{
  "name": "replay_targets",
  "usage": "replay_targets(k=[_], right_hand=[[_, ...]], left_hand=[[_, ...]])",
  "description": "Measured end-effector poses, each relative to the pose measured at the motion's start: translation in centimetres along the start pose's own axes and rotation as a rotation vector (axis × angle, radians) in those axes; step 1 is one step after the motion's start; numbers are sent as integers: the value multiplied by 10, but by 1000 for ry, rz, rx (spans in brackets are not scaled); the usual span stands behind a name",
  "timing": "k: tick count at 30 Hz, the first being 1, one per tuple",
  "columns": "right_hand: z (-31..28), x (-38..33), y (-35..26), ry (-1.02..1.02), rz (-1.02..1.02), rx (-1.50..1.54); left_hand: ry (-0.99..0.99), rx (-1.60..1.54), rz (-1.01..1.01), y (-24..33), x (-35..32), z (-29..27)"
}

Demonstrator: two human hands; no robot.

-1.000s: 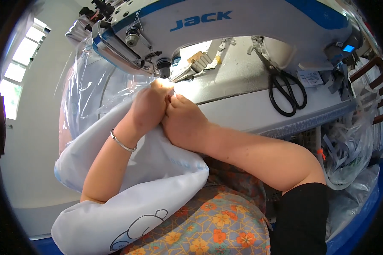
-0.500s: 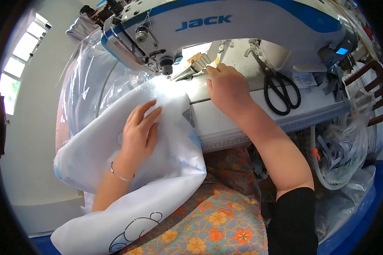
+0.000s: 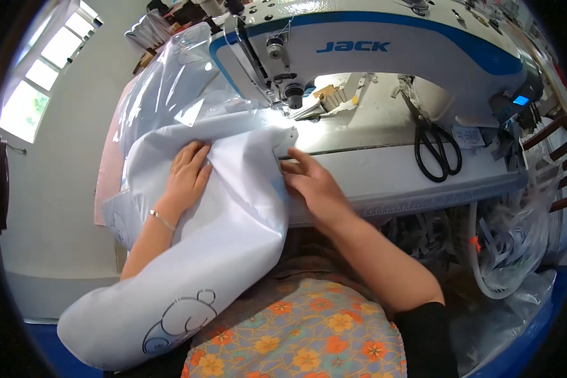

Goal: Sewing fabric and plastic parts together to make bags using an industrial sewing machine.

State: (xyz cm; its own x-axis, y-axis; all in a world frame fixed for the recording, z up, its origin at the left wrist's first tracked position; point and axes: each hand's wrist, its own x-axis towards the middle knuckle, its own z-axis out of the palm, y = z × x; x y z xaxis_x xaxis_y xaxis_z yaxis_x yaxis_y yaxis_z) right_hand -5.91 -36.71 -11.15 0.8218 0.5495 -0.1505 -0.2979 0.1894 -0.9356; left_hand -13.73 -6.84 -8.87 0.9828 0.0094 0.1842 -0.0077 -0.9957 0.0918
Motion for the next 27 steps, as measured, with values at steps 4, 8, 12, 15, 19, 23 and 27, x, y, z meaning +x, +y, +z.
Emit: replay_targets(k=[4,8,12,15,19,23,27], right_hand=[[45,3,5,-192,200,701],[76,-21,6,-200,457,665],[51,-57,73,-290,401,712],[3,-74,52,-233,314,136],[4,-82,24,-113,267,-79],[10,-78,23,-113,264,-105],[30,-67,21,-102,169,-332]], left_hand=[[1,-44,117,-29,23,6],[-30,-58,194,-56,45,8],[-41,-45,215,-63,54,9],[-64,-50,211,-64,46,4],[-268,-98,130,-54,39,-46],[-241,-879,60,25,-21,-197],[-585,-538,666,75,-87,-323]])
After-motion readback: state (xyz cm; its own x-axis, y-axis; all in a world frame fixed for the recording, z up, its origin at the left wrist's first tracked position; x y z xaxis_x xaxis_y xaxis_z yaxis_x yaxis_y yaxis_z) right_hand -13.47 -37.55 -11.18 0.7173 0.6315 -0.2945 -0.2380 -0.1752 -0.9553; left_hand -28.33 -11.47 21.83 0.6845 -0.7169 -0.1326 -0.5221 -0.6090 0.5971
